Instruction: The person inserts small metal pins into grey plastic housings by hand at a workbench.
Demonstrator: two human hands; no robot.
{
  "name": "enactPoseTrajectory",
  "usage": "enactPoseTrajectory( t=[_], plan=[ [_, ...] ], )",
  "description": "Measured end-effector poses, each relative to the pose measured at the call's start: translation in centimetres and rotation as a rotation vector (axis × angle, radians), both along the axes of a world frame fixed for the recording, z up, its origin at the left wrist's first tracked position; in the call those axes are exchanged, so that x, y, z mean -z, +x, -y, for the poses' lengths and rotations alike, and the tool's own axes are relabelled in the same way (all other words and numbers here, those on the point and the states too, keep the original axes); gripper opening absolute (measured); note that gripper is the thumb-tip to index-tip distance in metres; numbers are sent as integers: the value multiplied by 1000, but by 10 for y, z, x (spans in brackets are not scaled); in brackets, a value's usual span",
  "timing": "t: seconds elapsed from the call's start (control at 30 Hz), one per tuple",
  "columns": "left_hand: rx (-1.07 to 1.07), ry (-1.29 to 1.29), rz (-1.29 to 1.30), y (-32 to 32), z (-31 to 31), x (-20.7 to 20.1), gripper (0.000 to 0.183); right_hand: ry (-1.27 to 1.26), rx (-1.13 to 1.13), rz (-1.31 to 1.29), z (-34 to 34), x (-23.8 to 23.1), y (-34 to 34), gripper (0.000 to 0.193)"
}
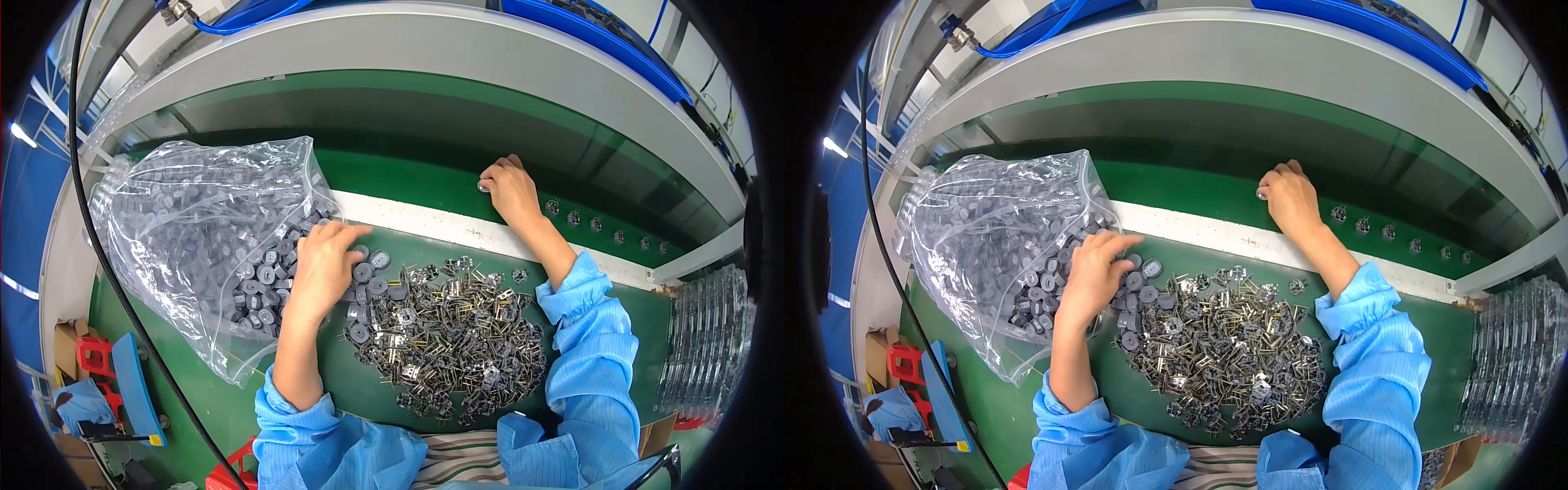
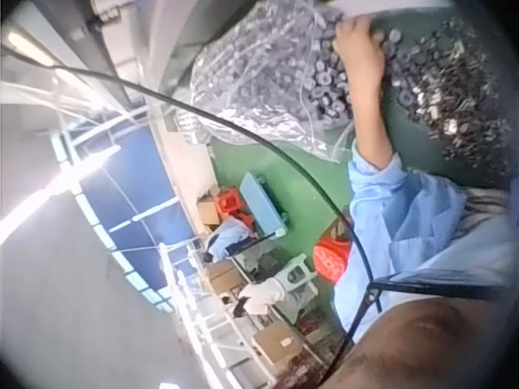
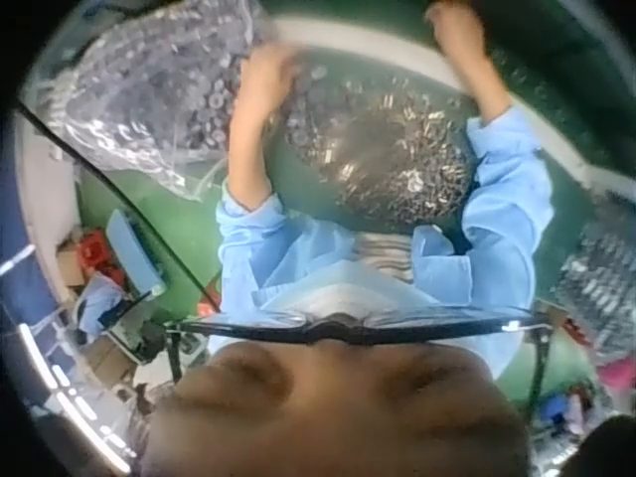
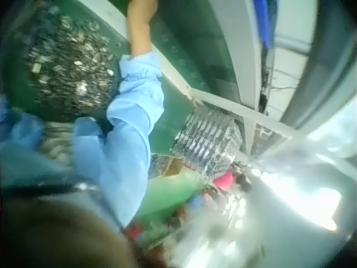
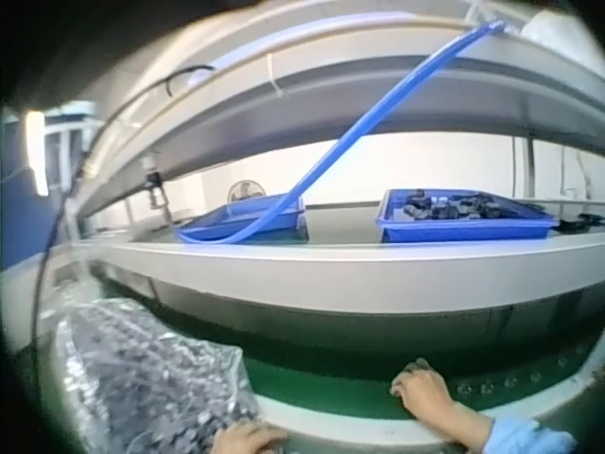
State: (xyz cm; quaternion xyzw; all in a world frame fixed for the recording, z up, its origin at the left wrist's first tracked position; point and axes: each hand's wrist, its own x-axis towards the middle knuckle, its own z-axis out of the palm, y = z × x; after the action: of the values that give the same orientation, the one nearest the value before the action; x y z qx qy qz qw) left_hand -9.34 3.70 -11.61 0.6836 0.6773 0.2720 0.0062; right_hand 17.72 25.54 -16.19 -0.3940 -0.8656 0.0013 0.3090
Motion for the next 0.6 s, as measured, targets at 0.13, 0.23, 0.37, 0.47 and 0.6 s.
enactPoseTrajectory(
  t=[0.13,0.23,0.37,0.47,0.6],
  plan=[
    [11,-97,-24,14,3,7,23,219,63,32,8,-15,-10,5],
    [16,-108,-90,22,1,7,25,-316,-577,68,26,-33,-14,21],
    [16,-54,-123,25,0,8,29,-681,-830,291,61,-39,-24,18],
    [41,57,-24,22,-10,17,36,-623,-819,278,67,-33,-31,17],
    [30,99,753,29,-15,19,44,-617,-818,264,63,-31,-30,16]
  ],
)
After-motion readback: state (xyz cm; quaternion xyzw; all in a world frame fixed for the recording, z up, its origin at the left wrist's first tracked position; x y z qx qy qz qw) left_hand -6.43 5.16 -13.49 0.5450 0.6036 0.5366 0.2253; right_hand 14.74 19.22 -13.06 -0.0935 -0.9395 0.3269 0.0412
